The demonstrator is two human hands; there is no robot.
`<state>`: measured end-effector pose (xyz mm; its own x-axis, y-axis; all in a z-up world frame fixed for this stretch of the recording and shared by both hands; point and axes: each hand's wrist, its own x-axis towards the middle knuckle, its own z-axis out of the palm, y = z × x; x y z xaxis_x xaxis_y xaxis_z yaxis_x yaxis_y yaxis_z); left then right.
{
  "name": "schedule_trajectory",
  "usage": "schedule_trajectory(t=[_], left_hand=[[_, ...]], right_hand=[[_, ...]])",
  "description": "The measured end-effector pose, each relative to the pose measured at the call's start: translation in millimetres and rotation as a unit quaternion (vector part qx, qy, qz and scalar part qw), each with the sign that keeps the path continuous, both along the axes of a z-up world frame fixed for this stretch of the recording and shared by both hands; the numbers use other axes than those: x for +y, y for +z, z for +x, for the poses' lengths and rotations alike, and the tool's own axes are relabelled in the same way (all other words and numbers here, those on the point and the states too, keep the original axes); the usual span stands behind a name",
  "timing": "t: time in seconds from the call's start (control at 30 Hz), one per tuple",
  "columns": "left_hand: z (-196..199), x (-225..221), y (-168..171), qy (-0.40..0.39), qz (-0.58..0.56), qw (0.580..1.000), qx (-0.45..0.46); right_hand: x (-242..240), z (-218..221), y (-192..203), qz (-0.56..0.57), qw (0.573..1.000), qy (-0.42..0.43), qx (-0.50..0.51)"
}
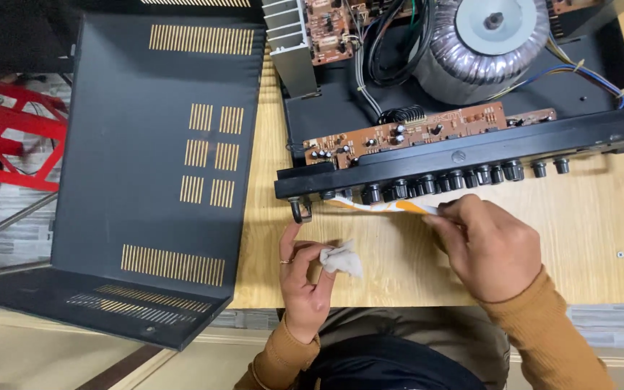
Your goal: Cleaning the front panel of an amplifier by removing knobs and using a cloth and toothbrush
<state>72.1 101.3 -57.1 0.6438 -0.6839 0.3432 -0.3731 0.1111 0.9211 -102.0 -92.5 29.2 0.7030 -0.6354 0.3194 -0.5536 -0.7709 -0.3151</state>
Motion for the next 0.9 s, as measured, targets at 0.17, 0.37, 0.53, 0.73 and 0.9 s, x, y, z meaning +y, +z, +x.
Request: schedule_trajectory(t=[0.17, 0.37, 0.53, 0.73, 0.9], left_hand=[[-1, -1, 3, 0.010, 0.019, 1.000, -0.003], [-1, -2, 5, 0.011, 0.026, 1.000, 0.005], [1, 1, 1, 0.012, 0.037, 0.999, -0.011], [2, 3, -1, 0.016, 0.041, 0.999, -0.016], [2, 5, -2, 0.017, 0.040, 0.999, -0.024]], right_hand=[[-3, -8, 1, -0.012, 0.998, -0.025, 0.049], [14, -32, 1, -0.120, 0.979, -0.046, 0.160], [22, -32, 61, -0.186, 0.974, 0.027, 0.128], [24, 12, 112, -0.248, 0.958, 0.119, 0.083], [17, 51, 119, -0.286, 0.944, 0.142, 0.085]])
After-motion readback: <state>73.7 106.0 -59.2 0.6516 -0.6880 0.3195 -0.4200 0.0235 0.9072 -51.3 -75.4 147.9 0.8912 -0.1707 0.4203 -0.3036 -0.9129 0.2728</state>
